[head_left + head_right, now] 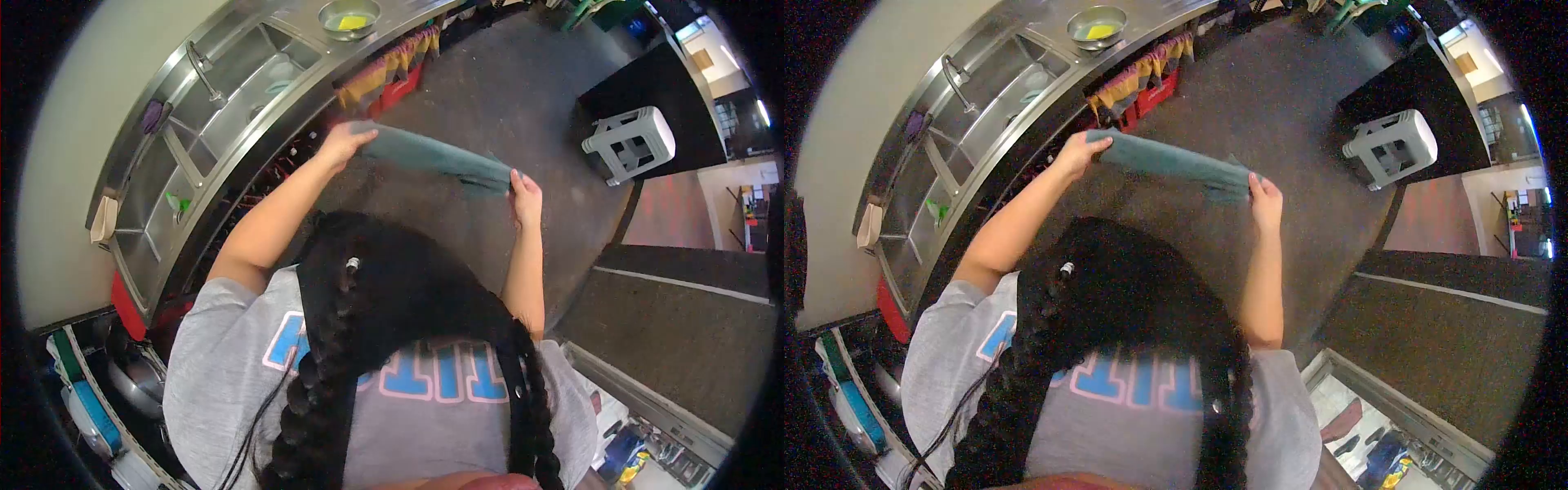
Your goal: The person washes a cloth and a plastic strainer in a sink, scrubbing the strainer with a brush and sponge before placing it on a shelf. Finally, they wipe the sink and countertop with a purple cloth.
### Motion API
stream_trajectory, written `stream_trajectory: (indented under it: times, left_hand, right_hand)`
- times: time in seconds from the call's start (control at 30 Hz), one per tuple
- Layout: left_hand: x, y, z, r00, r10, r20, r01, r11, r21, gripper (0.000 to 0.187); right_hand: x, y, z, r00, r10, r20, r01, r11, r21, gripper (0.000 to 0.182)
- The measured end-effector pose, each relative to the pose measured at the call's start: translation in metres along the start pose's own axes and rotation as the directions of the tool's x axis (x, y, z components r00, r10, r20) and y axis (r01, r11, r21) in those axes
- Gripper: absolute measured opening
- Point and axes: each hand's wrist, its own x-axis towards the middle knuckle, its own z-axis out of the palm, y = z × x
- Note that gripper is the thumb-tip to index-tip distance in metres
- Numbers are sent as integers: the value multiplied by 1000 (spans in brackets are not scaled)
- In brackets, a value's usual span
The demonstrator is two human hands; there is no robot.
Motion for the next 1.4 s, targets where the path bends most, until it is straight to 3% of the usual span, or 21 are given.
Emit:
stream_trajectory:
  times: [0.13, 0.3, 0.37, 0.43, 0.5, 0.53, 0.57, 0.63, 0.7, 0.73, 0.8, 0.83, 0.87, 0.9, 0.97, 1.03, 1.1, 1.17, 1.3, 1.37, 1.4]
  left_hand:
    - [5, 16, 5, 997, 73, -21, -73, 997, 7, 31]
    - [1, 48, 13, 993, 113, -18, -113, 992, -48, 32]
    - [-1, 56, 11, 932, 334, -143, -292, 922, 253, 36]
    - [-4, 69, 5, 929, 359, -87, -317, 897, 309, 36]
    - [-3, 81, 0, 929, 371, -15, -341, 868, 362, 37]
    - [-1, 84, -6, 947, 321, 13, -286, 823, 491, 37]
    - [6, 83, -16, 964, 261, 39, -230, 758, 610, 37]
    - [27, 70, -27, 955, 286, 80, -267, 709, 653, 34]
    - [41, 74, -26, 919, 373, 124, -332, 567, 754, 35]
    - [53, 71, -26, 915, 391, 101, -331, 583, 742, 34]
    - [84, 61, -32, 928, 372, 29, -261, 592, 762, 36]
    - [102, 54, -37, 929, 368, -48, -194, 594, 781, 39]
    - [126, 37, -44, 958, 229, -174, -55, 739, 671, 43]
    - [149, 30, -48, 963, 212, -165, -48, 740, 671, 43]
    - [189, 13, -55, 906, 410, -104, -283, 770, 572, 50]
    - [225, 10, -62, 946, 315, -71, -226, 803, 552, 44]
    - [256, 19, -63, 996, 88, 28, -82, 694, 715, 35]
    - [288, -3, -71, 994, 101, 40, -100, 716, 690, 26]
    - [336, -40, -74, 998, 55, 42, -70, 801, 595, 23]
    - [351, -39, -54, 981, -90, 173, -22, 830, 558, 23]
    - [363, -37, -40, 962, -107, 253, -41, 855, 517, 23]
  right_hand:
    - [9, -13, 10, 956, -208, -208, 242, 958, 152, 15]
    - [8, -47, 6, 950, -243, -198, 295, 904, 310, 30]
    - [8, -59, 5, 979, -197, -44, 202, 966, 160, 50]
    - [18, -61, 10, 971, -235, -39, 237, 967, 97, 52]
    - [20, -73, 9, 972, -235, 15, 228, 925, -304, 36]
    - [23, -77, 12, 976, -218, 2, 209, 932, -297, 36]
    - [29, -81, 22, 974, -226, -30, 186, 862, -471, 31]
    - [44, -74, 32, 972, -222, -77, 127, 772, -623, 27]
    - [66, -66, 40, 836, -548, 0, 398, 608, -687, 17]
    - [83, -58, 44, 846, -533, -10, 380, 615, -690, 17]
    - [117, -39, 58, 918, -388, -80, 379, 919, -111, 13]
    - [131, -30, 64, 924, -371, -91, 361, 926, -112, 13]
    - [146, -26, 72, 961, -256, -108, 252, 966, -47, 13]
    - [160, -23, 81, 984, -137, -118, 140, 990, 18, 13]
    - [186, -20, 109, 977, -163, -135, 150, 984, -101, 16]
    - [212, -36, 138, 974, -166, -153, 116, 949, -292, 16]
    - [249, -28, 146, 980, -81, -180, 19, 947, -320, 18]
    - [286, -15, 150, 934, -265, -238, 173, 922, -347, 22]
    - [340, -12, 178, 962, -110, -250, 100, 993, -56, 34]
    - [364, -3, 195, 961, -215, 176, 259, 920, -295, 48]
    - [377, 11, 200, 933, -147, 329, 270, 891, -366, 51]
